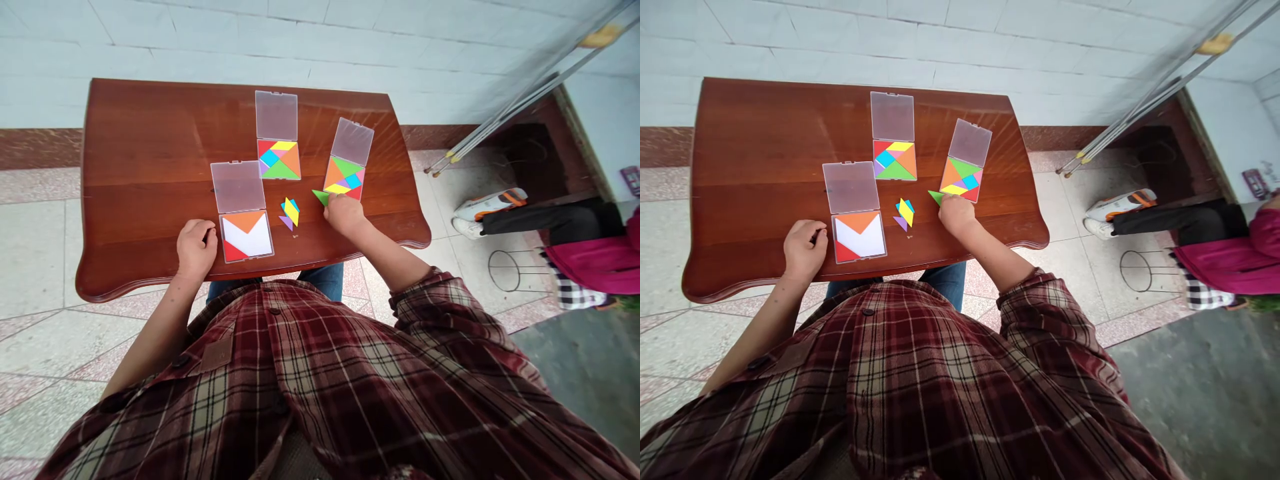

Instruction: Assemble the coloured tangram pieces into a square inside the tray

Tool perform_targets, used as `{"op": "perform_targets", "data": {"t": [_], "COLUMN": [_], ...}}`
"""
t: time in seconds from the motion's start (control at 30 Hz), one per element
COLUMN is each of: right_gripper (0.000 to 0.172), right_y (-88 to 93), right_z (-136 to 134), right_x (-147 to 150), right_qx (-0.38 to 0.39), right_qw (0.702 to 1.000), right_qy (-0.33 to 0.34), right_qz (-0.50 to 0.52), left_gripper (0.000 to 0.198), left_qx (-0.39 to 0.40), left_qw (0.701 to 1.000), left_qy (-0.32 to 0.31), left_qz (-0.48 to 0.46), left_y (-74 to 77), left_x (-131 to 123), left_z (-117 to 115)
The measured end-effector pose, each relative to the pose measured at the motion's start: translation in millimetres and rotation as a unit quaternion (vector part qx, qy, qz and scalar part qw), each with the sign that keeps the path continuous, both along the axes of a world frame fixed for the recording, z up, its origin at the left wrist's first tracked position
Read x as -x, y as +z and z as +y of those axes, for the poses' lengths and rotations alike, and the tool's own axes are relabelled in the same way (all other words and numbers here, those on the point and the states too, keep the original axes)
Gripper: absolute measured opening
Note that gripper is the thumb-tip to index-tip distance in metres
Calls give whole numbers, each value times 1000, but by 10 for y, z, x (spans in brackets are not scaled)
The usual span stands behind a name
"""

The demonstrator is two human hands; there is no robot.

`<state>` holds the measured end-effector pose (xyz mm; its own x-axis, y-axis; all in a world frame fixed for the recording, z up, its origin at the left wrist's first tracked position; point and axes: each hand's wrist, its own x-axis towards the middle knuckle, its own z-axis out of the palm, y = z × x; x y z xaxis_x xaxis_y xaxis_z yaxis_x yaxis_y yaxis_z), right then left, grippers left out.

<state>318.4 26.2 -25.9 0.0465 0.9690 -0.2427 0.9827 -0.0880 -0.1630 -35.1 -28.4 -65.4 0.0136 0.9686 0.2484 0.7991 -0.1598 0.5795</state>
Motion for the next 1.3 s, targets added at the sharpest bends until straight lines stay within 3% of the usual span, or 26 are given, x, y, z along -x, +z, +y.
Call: {"op": "perform_targets", "data": {"t": [0.07, 0.17, 0.47, 0.63, 0.7, 0.77, 0.87, 0.93, 1.0, 1.1, 1.3], "right_gripper": [37, 44, 34, 35, 26, 17, 11, 9, 14, 21, 30], "right_y": [58, 129, 54, 297, 413, 469, 409, 306, 203, 115, 169], "right_z": [11, 22, 11, 1, -58, -164, -360, -461, -511, -513, -499], "right_x": [-18, -27, 120, 80, 124, 257, 596, 836, 1021, 1157, 1192], "right_qx": [24, 35, 7, 13, -15, -21, 91, 160, 185, 193, 214], "right_qw": [998, 996, 993, 991, 997, 994, 922, 873, 848, 836, 827], "right_qy": [-18, -40, -34, -58, -57, -30, -32, -61, -101, -137, -156], "right_qz": [-64, -74, -113, -117, -45, 108, 375, 456, 486, 495, 496], "left_gripper": [19, 19, 18, 16, 16, 16, 17, 17, 17, 18, 19], "left_qx": [-1, -3, -6, 2, 4, 5, 7, 6, 4, 3, -7], "left_qw": [1000, 1000, 1000, 1000, 1000, 1000, 1000, 1000, 1000, 1000, 1000], "left_qy": [1, -1, -4, -4, -2, -2, -2, -2, -3, -6, -8], "left_qz": [0, 0, -8, -9, -9, -9, -8, -6, -4, -5, -7], "left_y": [-1, -1, 0, -4, -11, -16, -12, -5, -2, -11, -45], "left_x": [0, -1, -4, -5, -4, -5, -10, -14, -16, -15, -13], "left_z": [0, -3, -6, -4, -4, -3, -4, -5, -7, -3, 3]}}
